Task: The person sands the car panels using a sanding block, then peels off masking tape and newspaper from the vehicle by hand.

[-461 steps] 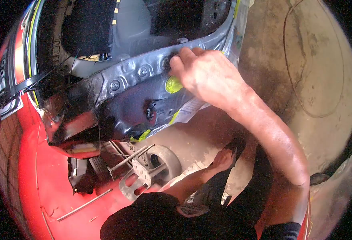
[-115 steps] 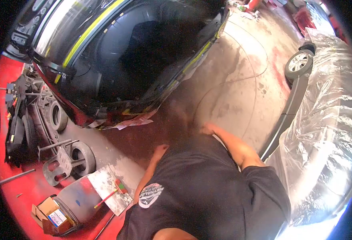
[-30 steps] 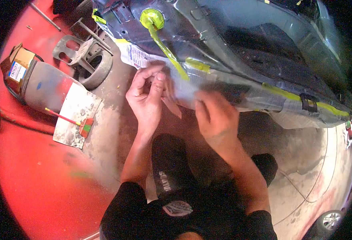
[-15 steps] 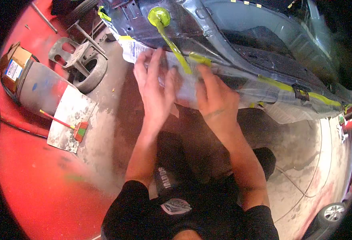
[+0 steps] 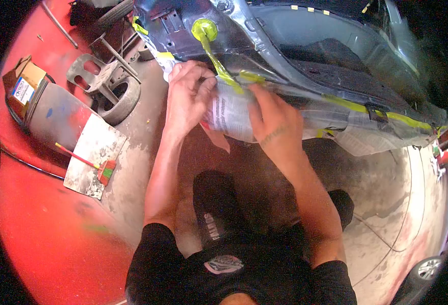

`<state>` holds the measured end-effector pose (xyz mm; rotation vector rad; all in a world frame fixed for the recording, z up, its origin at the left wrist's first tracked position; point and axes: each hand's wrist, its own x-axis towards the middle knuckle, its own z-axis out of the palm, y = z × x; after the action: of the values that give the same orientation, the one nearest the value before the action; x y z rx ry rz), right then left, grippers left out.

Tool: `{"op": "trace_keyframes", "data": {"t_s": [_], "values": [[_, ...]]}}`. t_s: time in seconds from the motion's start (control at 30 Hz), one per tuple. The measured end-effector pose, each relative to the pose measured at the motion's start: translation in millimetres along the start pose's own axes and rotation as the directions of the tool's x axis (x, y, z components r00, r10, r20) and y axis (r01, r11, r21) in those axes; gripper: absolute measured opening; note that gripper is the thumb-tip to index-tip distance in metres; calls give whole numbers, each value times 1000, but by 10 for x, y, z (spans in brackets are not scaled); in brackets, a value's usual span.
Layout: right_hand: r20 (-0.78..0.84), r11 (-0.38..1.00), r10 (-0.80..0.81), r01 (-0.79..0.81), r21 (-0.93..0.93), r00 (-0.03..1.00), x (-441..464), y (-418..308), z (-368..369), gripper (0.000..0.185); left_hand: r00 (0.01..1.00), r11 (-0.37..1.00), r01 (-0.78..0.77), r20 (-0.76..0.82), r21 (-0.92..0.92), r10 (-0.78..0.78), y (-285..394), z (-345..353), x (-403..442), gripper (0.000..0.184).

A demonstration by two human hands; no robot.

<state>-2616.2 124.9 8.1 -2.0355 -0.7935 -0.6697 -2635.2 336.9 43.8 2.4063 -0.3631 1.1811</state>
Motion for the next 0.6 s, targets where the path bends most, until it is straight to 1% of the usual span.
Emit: {"op": "trace_keyframes", "data": {"t_s": [0.1, 0.2, 0.3, 0.4, 0.5, 0.53, 0.6], "values": [[32, 1000, 10, -10, 2, 999, 49, 2, 8, 35, 996, 998, 62, 66, 15, -63, 122, -55, 28, 14], [-29, 999, -33, 32, -32, 999, 62, -43, 68, 35, 991, 991, 112, 63, 79, -117, 146, -14, 23, 14], [-7, 995, -21, 21, -95, 1000, 18, -27, 138, 35, 990, 991, 130, 58, 10, -131, 125, -9, 38, 12], [62, 995, 21, -15, -96, 998, -5, -35, 129, 36, 970, 921, 238, 121, -307, -210, 41, -12, 27, 12], [55, 998, 9, -6, -58, 998, -1, -31, 107, 35, 958, 906, 280, 148, -318, -244, 48, -35, 16, 10], [49, 999, 7, -5, -39, 999, 4, -32, 105, 34, 961, 926, 264, 155, -271, -228, 33, -34, 18, 9], [41, 1000, 0, 0, 1, 999, 20, -40, 119, 33, 952, 936, 284, 180, -210, -248, 130, -71, 34, 9]]}}
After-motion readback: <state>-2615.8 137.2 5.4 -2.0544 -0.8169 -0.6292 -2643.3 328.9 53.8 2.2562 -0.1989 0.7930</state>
